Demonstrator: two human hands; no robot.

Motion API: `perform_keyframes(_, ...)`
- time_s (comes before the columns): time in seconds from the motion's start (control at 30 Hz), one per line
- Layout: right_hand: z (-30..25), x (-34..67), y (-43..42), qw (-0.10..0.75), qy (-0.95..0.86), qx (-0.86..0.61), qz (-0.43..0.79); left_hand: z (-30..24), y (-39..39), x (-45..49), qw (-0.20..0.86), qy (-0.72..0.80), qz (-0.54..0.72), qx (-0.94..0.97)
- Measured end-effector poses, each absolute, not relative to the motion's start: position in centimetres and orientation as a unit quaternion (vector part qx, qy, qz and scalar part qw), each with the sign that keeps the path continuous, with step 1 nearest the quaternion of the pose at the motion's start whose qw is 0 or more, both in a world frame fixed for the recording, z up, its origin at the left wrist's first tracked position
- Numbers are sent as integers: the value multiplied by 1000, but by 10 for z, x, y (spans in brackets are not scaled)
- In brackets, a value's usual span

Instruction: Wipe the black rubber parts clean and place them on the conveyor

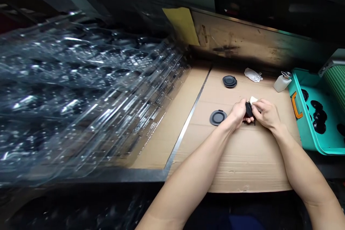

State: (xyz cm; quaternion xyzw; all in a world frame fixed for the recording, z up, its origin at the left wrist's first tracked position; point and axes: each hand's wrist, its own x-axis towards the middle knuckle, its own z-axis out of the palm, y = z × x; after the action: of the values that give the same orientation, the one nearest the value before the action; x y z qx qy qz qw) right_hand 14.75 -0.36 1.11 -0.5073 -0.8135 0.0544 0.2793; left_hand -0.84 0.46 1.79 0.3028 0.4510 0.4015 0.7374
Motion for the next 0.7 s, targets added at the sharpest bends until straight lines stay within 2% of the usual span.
perform_keyframes(0.23, 19, 153, -2, 257, -830, -484, 104, 14, 4, -8, 719, 461, 386, 349)
perform_keyframes(0.57, 16, 147, -1, 223, -826, -513, 62, 15, 2, -6, 689, 490, 350, 403)
perform_keyframes(0.7, 18, 142, -6, 163, -811, -561, 41, 9, 2, -4, 662, 505, 359, 423)
